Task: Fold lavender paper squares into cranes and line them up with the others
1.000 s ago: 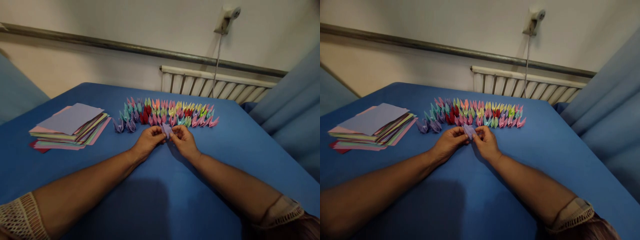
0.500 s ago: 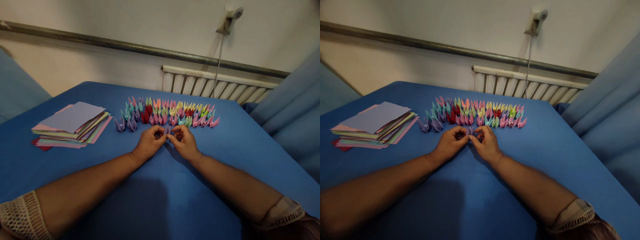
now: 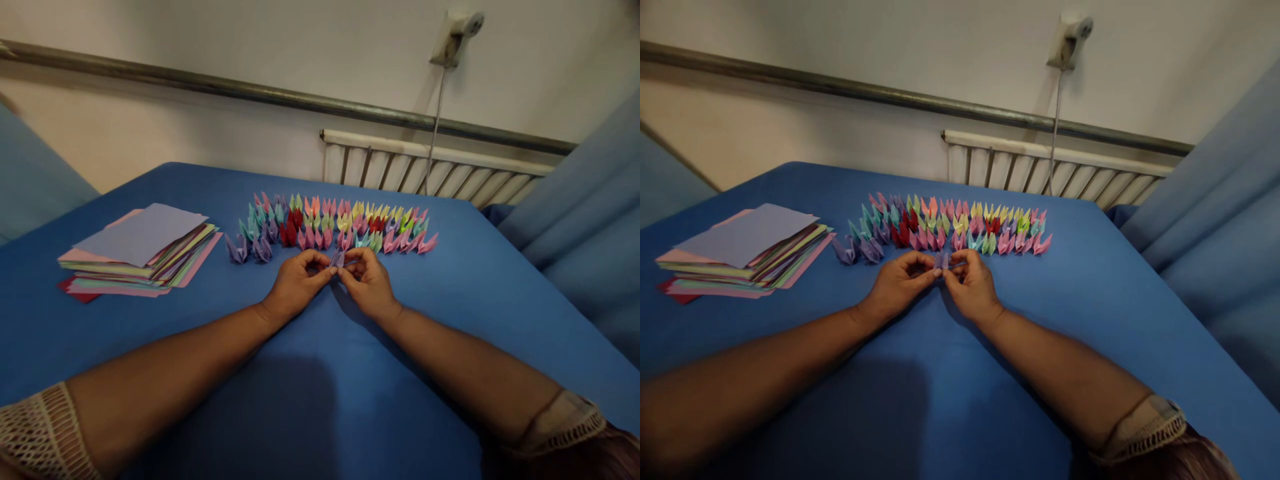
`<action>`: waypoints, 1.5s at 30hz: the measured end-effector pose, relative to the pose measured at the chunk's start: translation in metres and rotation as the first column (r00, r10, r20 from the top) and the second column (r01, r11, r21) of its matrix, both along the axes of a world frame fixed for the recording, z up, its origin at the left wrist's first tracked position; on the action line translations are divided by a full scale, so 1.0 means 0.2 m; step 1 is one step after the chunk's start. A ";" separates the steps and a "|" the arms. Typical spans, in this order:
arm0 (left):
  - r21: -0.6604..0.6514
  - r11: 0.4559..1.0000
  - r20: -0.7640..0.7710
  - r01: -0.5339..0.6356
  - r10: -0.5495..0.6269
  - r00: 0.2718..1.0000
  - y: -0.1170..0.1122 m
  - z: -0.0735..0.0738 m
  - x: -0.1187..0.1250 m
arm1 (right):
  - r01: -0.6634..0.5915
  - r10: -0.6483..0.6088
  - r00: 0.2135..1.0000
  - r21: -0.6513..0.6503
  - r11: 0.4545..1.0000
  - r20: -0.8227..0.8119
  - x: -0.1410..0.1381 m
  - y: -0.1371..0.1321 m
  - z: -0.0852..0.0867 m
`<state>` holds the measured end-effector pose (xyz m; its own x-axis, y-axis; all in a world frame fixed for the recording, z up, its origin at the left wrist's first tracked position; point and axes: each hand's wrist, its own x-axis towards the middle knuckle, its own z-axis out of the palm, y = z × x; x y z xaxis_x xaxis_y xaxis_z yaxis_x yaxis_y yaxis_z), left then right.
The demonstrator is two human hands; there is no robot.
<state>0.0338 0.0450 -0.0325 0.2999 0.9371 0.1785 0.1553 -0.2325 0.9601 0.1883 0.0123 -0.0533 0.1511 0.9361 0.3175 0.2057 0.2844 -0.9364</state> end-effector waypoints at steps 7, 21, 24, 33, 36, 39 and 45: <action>0.002 0.999 0.005 0.038 -0.038 0.999 -0.01 0.00 0.00 | 0.000 0.000 1.000 0.019 1.000 0.022 0.01 0.02 -0.03; 0.034 0.993 -0.012 0.116 -0.115 0.993 -0.01 0.02 -0.01 | -0.090 0.090 0.996 0.040 0.995 0.003 0.03 0.04 -0.04; 0.038 0.994 -0.028 0.105 -0.104 0.994 0.01 0.01 -0.01 | -0.093 0.093 0.996 -0.009 0.996 -0.012 0.04 0.04 -0.04; 0.031 0.998 -0.052 0.052 -0.050 0.997 0.02 0.01 -0.02 | -0.066 0.066 0.997 -0.018 0.998 0.038 0.02 0.02 -0.01; 0.058 0.997 -0.070 0.058 -0.054 0.996 0.02 0.00 -0.02 | -0.085 0.086 0.995 -0.031 0.996 0.059 0.02 0.02 -0.02; 0.079 0.993 -0.105 0.086 -0.078 0.991 0.02 0.00 -0.02 | -0.118 0.121 0.989 -0.036 0.992 0.088 0.03 0.02 -0.04; 0.125 0.981 -0.155 0.149 -0.129 0.979 0.02 0.01 -0.03 | -0.113 0.113 0.977 -0.010 0.994 0.180 0.04 0.03 -0.04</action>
